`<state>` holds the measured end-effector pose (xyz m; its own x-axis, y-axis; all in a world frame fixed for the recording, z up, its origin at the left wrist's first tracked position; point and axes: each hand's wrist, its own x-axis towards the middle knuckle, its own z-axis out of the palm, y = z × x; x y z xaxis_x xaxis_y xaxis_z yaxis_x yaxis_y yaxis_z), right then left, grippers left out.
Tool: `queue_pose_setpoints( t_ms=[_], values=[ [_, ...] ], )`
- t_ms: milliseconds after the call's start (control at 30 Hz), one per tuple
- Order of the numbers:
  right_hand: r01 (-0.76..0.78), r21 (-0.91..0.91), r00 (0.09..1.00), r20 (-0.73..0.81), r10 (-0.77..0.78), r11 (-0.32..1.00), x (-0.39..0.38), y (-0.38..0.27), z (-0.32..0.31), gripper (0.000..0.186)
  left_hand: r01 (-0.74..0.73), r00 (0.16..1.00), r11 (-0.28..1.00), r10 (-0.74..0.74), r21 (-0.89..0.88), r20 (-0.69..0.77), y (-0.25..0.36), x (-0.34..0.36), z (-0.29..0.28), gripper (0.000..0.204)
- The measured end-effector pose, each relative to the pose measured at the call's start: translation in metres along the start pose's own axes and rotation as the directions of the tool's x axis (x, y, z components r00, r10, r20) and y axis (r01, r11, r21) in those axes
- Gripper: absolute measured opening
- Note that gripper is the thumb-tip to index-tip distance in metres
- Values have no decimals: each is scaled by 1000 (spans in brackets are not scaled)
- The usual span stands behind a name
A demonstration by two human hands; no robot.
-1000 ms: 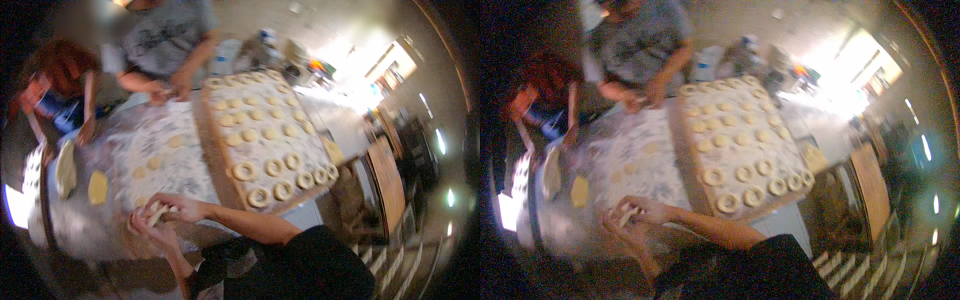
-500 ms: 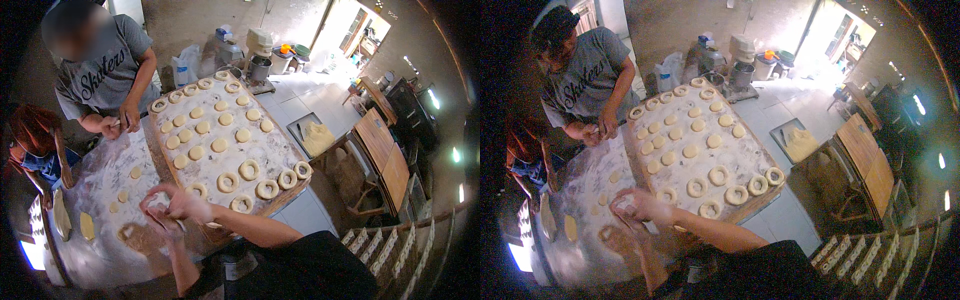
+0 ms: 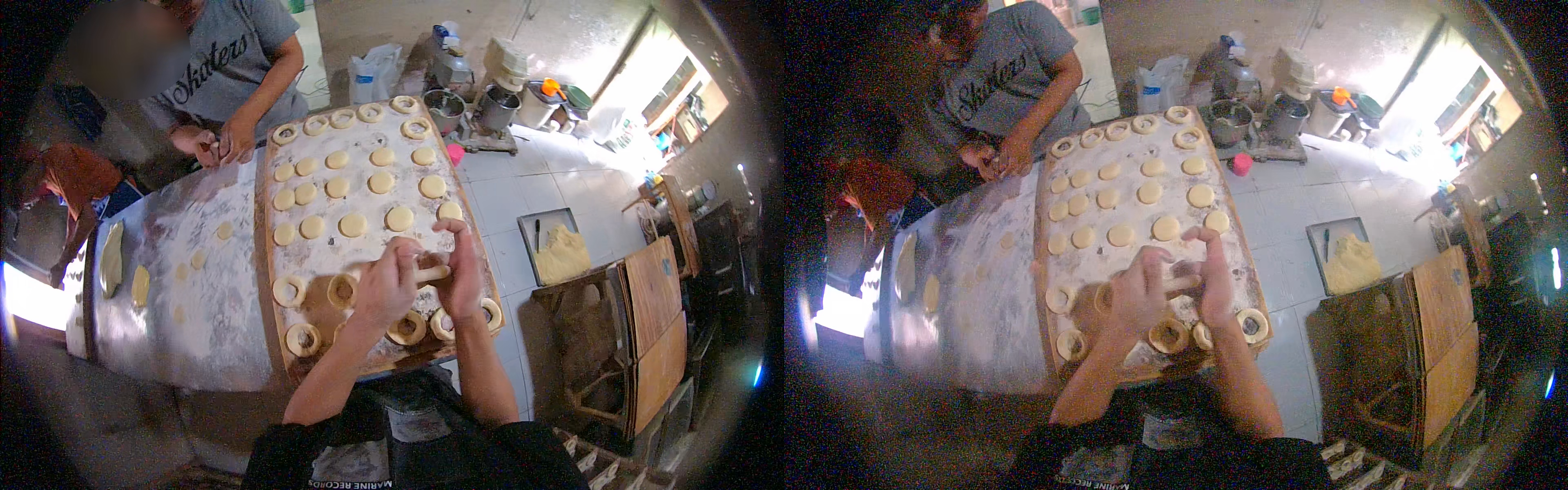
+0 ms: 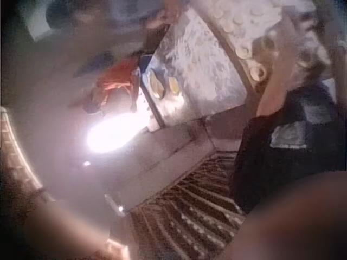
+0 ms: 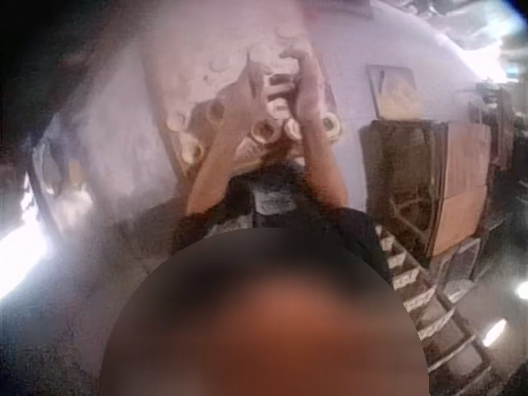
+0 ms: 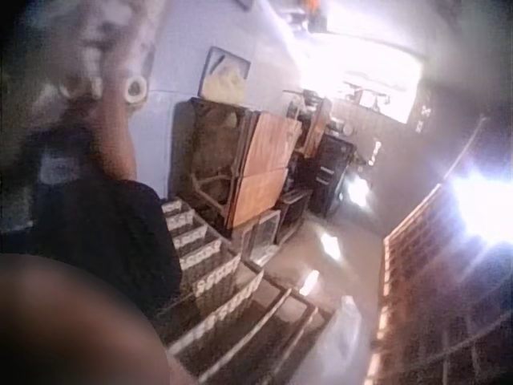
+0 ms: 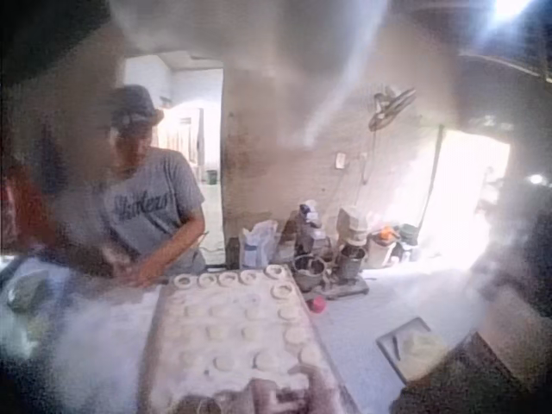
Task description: The person shapes small dough pieces into rings by hand and places them on a wooden tray. They repeatedly pick up dough, form it into a ring, and arrange it in rows. Finished trays are moved to a multi-tiered wooden rack.
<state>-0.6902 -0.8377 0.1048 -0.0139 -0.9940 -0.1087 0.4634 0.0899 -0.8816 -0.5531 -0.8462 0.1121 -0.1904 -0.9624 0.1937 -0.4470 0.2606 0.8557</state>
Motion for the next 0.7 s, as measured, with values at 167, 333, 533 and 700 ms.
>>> queue_pose_setpoints(
  t_ms=[167, 333, 533, 700],
  values=[
    [-51, -410, 996, 51, 79, 911, 15, -7, -30, 71, 171, 981, 970, -152, -171, 119, 9, 17, 33, 29],
    [-122, -863, 991, -137, 4, 490, 27, -5, -50, 87, 126, 987, 888, -156, 442, 32, -6, 35, 44, 51],
    [-66, -996, 996, -69, 50, -62, 14, 4, -61, 89, 5, 951, 793, -192, 609, 243, -26, 8, 36, 64],
    [113, -991, 988, 120, -102, -69, -19, 5, -40, 89, 83, 982, 870, -154, 485, 109, -16, -16, 7, 71]
  ],
)
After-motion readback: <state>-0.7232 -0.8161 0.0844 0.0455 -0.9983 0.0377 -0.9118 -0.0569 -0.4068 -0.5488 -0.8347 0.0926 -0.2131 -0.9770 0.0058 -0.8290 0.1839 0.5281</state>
